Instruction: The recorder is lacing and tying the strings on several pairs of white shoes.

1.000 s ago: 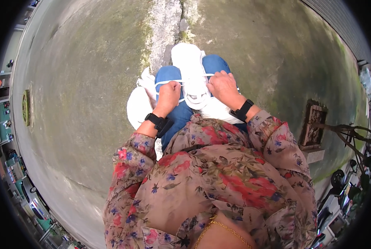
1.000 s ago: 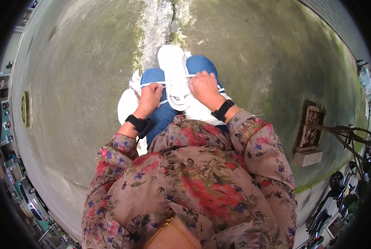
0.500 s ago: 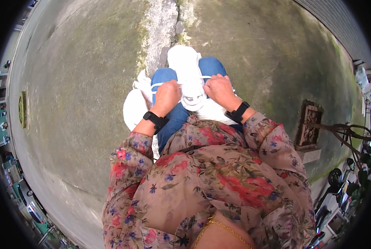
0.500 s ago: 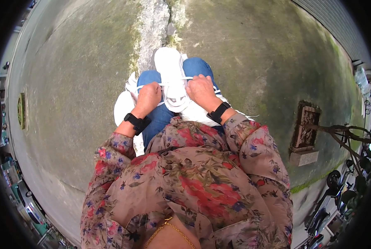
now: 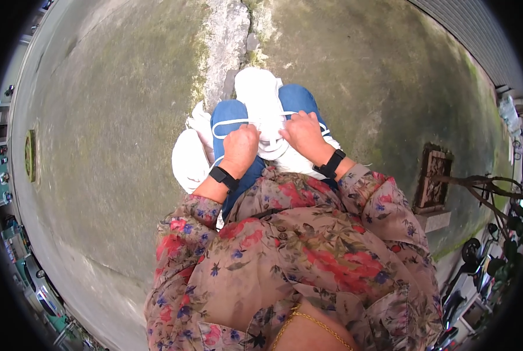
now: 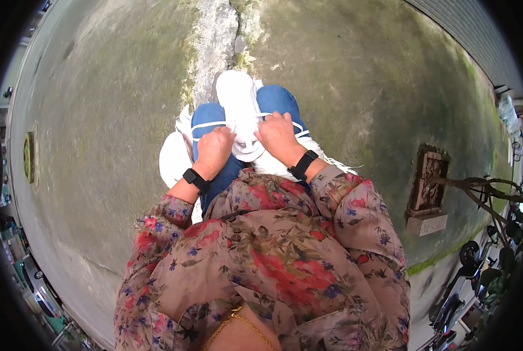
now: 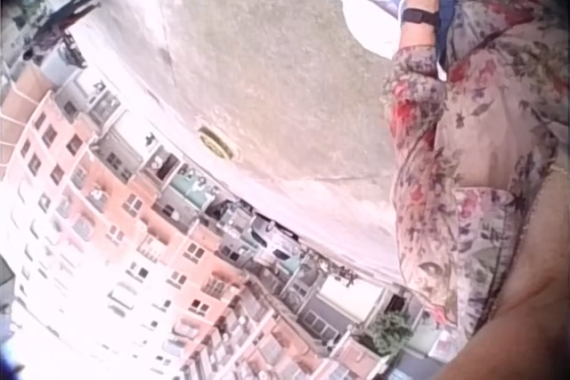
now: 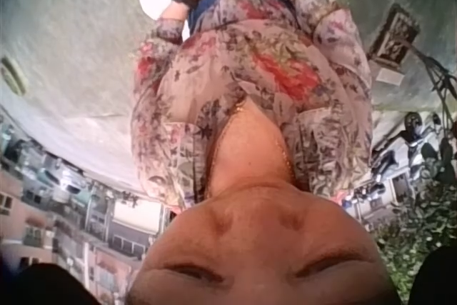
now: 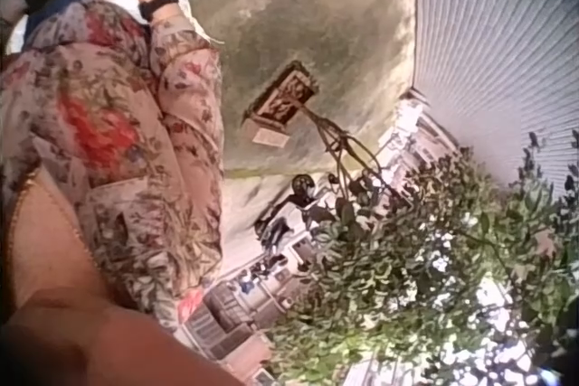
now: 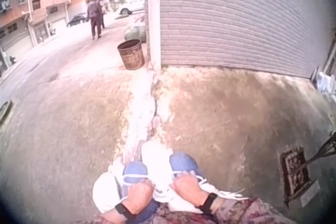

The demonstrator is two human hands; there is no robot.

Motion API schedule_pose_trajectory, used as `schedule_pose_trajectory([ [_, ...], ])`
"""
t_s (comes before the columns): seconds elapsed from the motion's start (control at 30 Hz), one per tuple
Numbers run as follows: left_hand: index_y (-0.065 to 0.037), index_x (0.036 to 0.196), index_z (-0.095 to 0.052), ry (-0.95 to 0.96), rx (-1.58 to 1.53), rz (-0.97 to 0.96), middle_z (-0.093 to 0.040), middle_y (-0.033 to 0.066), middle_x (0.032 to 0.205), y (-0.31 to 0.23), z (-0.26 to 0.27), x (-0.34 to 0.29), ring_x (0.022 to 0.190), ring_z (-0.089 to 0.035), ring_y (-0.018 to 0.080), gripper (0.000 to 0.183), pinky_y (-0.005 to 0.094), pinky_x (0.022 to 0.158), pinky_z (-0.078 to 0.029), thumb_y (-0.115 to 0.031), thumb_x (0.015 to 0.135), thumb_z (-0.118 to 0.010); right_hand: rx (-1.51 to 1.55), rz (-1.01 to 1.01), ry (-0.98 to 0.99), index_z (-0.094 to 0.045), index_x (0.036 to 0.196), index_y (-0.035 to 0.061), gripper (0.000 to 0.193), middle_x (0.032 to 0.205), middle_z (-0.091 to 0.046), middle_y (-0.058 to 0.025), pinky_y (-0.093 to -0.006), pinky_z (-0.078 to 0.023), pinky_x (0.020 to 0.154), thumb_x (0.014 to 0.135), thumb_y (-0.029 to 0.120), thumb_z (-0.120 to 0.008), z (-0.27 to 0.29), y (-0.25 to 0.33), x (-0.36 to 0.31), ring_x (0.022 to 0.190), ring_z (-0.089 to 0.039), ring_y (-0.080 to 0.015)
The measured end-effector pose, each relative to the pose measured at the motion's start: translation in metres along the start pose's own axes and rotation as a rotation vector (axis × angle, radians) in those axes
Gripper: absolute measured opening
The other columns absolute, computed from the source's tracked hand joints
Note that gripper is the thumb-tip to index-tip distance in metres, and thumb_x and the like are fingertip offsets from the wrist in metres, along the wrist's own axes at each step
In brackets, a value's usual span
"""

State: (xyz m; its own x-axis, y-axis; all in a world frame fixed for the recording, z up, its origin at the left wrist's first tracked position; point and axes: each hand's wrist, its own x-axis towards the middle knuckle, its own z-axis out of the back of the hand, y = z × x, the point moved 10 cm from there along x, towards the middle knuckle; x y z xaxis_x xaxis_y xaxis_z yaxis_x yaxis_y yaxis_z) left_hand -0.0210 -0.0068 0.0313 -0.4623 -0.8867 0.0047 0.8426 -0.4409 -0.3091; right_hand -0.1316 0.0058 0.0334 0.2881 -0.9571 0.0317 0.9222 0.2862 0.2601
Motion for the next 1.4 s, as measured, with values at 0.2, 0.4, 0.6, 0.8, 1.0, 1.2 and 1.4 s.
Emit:
schedule_pose_trajectory([
  [0.2,-0.006,0.072,-0.053,-0.129,0.054,-0.048,-0.051,0.011,0.074,0.003,0.016,0.0,0.053,-0.059,0.0281,0.002,0.037,0.046,-0.047,-0.008,0.071,-0.054,0.325,-0.073,0.087,-0.056,0.076,0.0051,0.015,0.07,-0.056,-0.0093,-0.0383,-0.036,0.068,0.075,0.02,-0.058,-0.011,-0.031,0.0,0.077,-0.053,-0.0264],
  [0.4,-0.005,0.07,-0.056,0.034,0.318,-0.336,-0.049,0.0095,0.075,-0.033,-0.009,0.008,0.056,-0.059,0.0201,0.005,0.031,0.043,-0.047,-0.007,0.066,-0.056,-0.079,0.269,0.025,-0.057,0.072,0.0092,0.005,0.07,-0.055,-0.0062,-0.0365,-0.037,0.065,0.068,0.01,-0.055,-0.001,0.018,0.003,0.077,-0.053,-0.0229],
  [0.6,0.0,0.074,-0.057,-0.089,-0.377,-0.214,-0.054,0.0151,0.075,-0.009,0.008,0.02,0.06,-0.057,0.0261,0.006,0.0342,0.053,-0.045,-0.006,0.074,-0.057,-0.068,0.302,0.005,-0.059,0.068,0.0089,0.007,0.075,-0.05,-0.0065,-0.0364,-0.036,0.065,0.071,0.012,-0.054,0.006,0.025,0.016,0.08,-0.05,-0.0237],
  [0.8,-0.002,0.079,-0.058,-0.003,-1.017,0.268,-0.049,-0.0009,0.061,0.012,0.034,0.061,0.05,-0.044,0.0081,0.009,0.0229,0.044,-0.035,-0.011,0.082,-0.056,0.527,-0.07,-0.15,-0.059,0.08,0.0017,0.018,0.08,-0.052,-0.013,-0.0413,-0.038,0.071,0.079,0.019,-0.053,0.047,-0.017,0.066,0.081,-0.05,-0.0307],
  [1.0,-0.002,0.08,-0.057,0.125,-1.26,0.53,-0.046,-0.004,0.055,0.037,0.0,0.081,0.046,-0.039,0.0041,0.009,0.0209,0.039,-0.031,-0.011,0.081,-0.058,0.607,-0.301,-0.146,-0.059,0.092,0.0003,0.025,0.087,-0.057,-0.0136,-0.0384,-0.042,0.071,0.079,0.022,-0.056,0.045,-0.066,0.059,0.082,-0.056,-0.0284],
  [1.2,-0.002,0.077,-0.058,0.188,-1.123,0.358,-0.053,-0.0005,0.061,0.024,-0.027,0.114,0.047,-0.043,0.0058,0.008,0.0228,0.04,-0.033,-0.008,0.081,-0.057,0.489,-0.158,0.062,-0.063,0.081,0.0042,0.015,0.078,-0.059,-0.0142,-0.0373,-0.044,0.066,0.077,0.016,-0.055,0.034,-0.06,0.012,0.075,-0.057,-0.0291],
  [1.4,-0.002,0.076,-0.058,0.21,-1.215,0.468,-0.054,0.001,0.061,0.031,-0.028,0.119,0.047,-0.044,0.0067,0.007,0.0229,0.039,-0.032,-0.008,0.08,-0.057,0.16,-0.027,0.277,-0.065,0.072,0.0091,0.01,0.078,-0.055,-0.0079,-0.0395,-0.039,0.072,0.072,0.018,-0.061,-0.002,-0.024,-0.024,0.086,-0.05,-0.026],
])
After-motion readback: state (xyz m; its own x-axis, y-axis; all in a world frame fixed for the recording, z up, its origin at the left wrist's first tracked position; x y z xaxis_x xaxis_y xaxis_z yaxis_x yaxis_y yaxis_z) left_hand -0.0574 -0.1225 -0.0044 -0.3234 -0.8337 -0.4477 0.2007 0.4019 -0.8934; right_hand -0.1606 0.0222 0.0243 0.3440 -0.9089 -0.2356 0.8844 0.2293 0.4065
